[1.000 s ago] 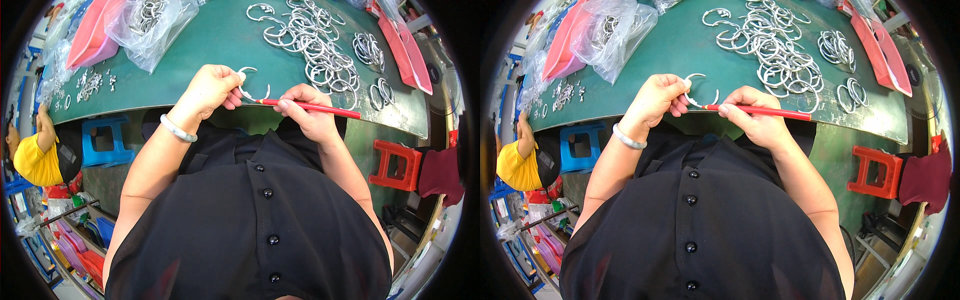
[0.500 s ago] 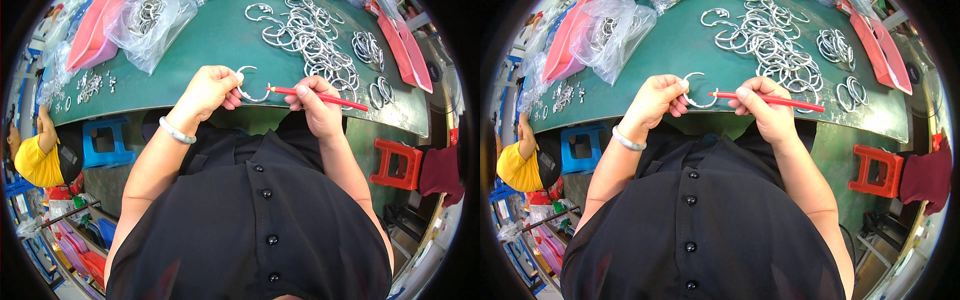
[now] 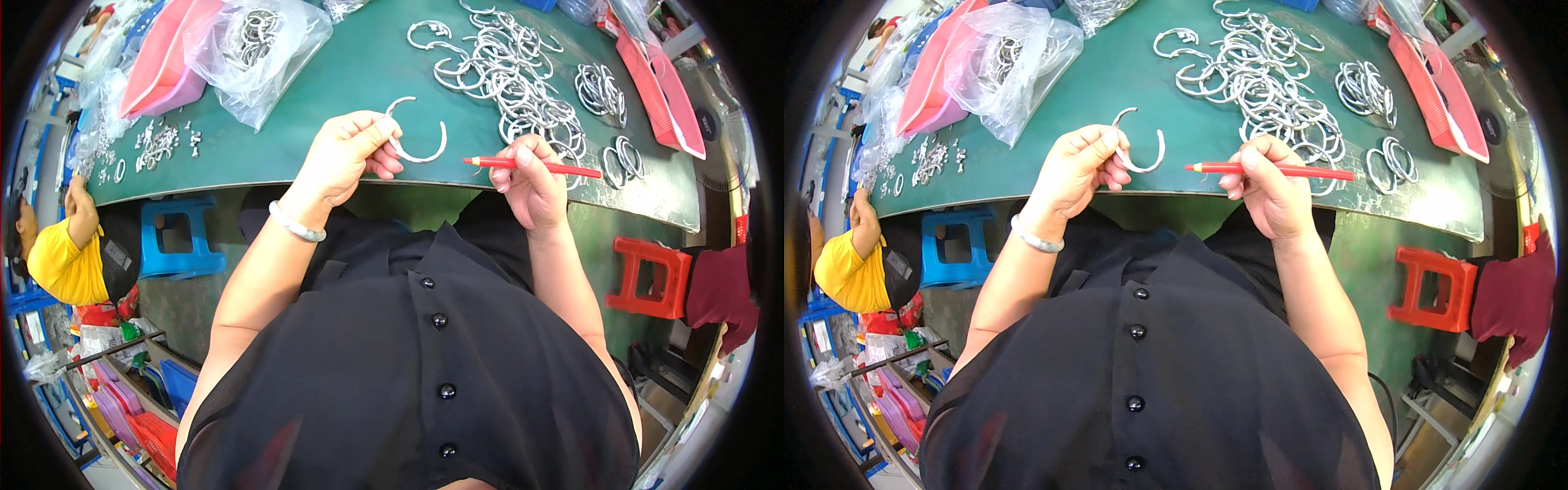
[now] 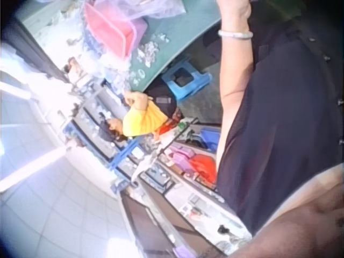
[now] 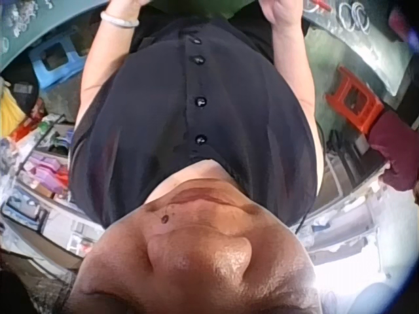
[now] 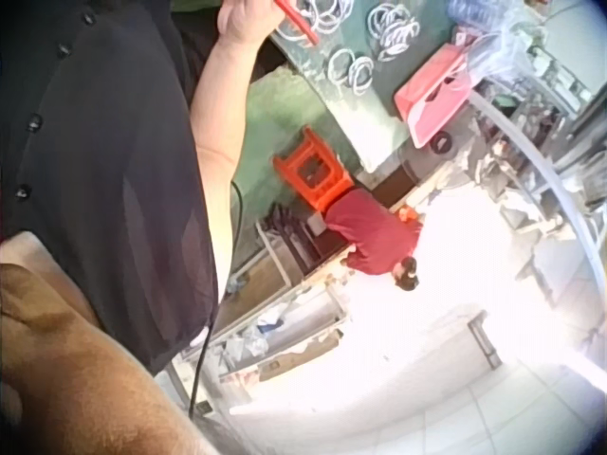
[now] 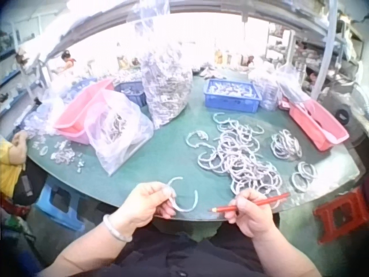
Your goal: The person picks up metal rings and pins from a workbench, inserts the pins into the rings by hand, and applies pressure using a red tool to secure them.
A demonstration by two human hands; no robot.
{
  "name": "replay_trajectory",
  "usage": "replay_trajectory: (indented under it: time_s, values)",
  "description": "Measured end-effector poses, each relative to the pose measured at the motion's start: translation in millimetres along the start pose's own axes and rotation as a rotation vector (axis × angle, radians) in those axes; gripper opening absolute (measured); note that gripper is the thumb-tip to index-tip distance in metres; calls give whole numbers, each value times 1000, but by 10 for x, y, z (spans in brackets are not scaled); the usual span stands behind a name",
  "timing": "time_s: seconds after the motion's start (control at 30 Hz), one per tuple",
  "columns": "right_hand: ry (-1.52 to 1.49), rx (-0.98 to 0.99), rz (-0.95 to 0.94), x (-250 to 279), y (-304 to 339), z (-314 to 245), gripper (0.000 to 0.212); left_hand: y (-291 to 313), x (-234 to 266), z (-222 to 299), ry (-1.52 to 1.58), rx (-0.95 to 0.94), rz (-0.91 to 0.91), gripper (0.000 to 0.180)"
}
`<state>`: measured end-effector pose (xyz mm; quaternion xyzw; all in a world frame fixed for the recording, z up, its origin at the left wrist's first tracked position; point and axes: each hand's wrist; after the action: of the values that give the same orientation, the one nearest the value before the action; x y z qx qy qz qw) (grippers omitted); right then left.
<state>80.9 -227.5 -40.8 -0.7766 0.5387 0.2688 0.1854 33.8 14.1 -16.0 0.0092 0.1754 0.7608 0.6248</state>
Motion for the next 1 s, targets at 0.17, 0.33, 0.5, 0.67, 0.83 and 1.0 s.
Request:
replay_trajectory:
  time_s: [0.17,0.33,0.5,0.67,0.83,1.0]
  values:
    - [-21,-1,2,12,2,7,7,-52,54,-33,383,30,-328,16]
    - [-9,10,11,1,10,10,8,-43,134,-38,591,119,-555,17]
    - [14,10,23,15,18,-4,9,-46,142,-42,653,125,-702,18]
    - [2,11,8,-1,15,5,9,-45,147,-11,600,86,-727,21]
    - [15,19,3,17,15,2,9,-62,105,-13,648,129,-779,20]
    - [10,13,4,-1,18,-3,9,-102,159,-59,664,163,-839,24]
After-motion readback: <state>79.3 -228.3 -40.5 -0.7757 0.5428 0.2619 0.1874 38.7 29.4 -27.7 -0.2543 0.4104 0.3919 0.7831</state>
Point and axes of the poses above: each hand's wrist, its own y-axis away from the middle knuckle, its own x-axis out of the back of the hand, z = x × y, and after that the axes turned 11 degrees about z, right-handed
